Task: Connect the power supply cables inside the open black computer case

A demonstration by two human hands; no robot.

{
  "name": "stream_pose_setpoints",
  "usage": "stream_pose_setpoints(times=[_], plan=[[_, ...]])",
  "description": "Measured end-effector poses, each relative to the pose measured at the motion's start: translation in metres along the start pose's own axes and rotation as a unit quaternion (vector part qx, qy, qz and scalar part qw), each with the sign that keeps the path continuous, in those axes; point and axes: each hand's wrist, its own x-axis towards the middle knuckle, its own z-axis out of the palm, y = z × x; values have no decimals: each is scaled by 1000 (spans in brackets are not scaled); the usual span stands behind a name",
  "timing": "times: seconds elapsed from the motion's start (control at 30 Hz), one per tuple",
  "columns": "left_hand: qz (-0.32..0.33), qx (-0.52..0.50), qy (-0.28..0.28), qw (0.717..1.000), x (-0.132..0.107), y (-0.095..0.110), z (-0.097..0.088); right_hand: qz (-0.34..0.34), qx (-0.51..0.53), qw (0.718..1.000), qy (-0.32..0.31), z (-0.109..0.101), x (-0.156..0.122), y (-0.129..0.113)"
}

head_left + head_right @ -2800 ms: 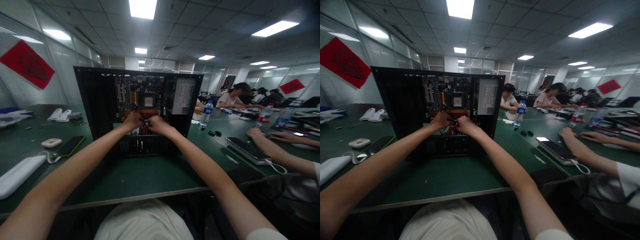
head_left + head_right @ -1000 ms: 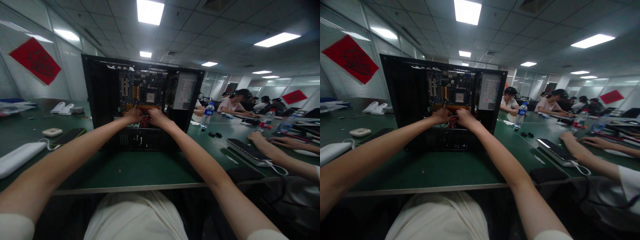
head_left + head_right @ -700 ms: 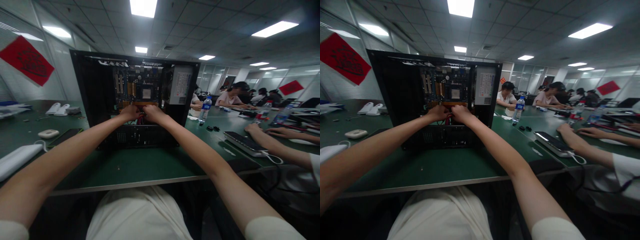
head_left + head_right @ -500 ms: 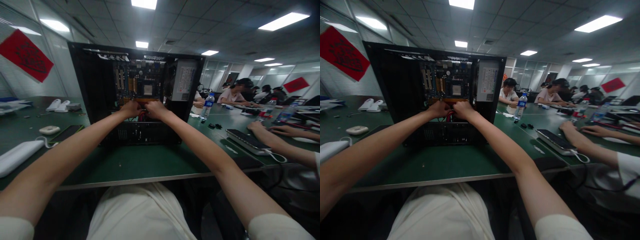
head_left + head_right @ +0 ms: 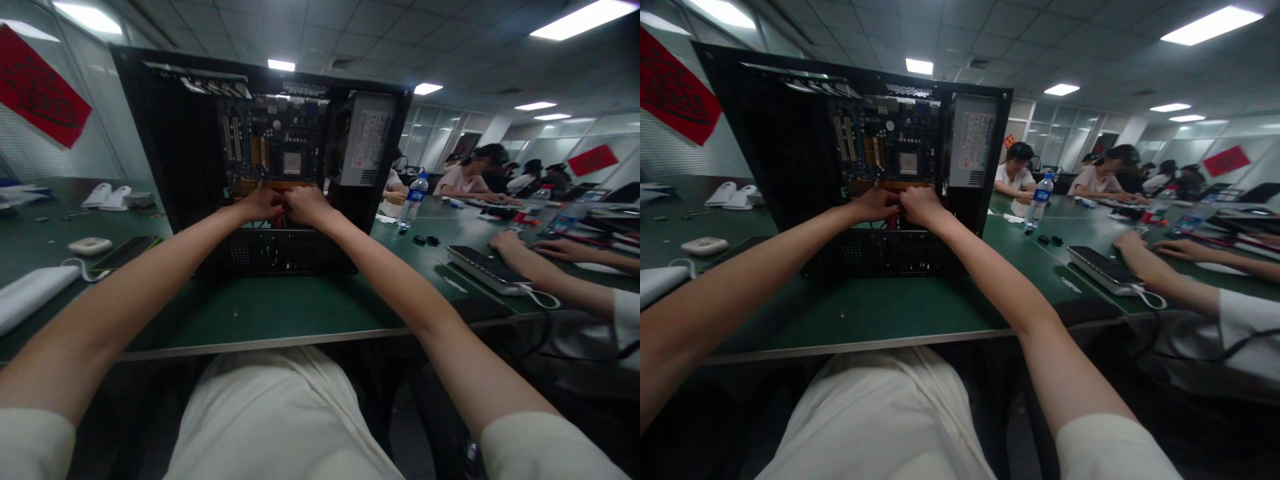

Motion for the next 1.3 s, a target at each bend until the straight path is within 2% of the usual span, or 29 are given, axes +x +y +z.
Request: stream_pose_setpoints(times=[0.1, 0.27, 0.6, 1.03, 1.2, 1.3], plan=[[4, 5, -18, 1000, -1, 1, -1, 24, 13, 1000, 8, -1, -4, 0], [3, 17, 2, 1000, -2, 1, -3, 45, 28, 999, 8, -4, -9, -4], [-17, 9, 15, 1000, -2, -1, -3, 10, 61, 998, -17, 4, 10, 5], [-17, 13, 1, 1000, 0, -5, 0, 9, 68, 997, -18, 7, 8, 4], [-15, 8, -5, 1000, -3, -1, -2, -8, 67, 997, -21, 12, 13, 8], [-34, 23, 0, 999, -4, 4, -4, -14, 62, 998, -22, 16, 16, 9]])
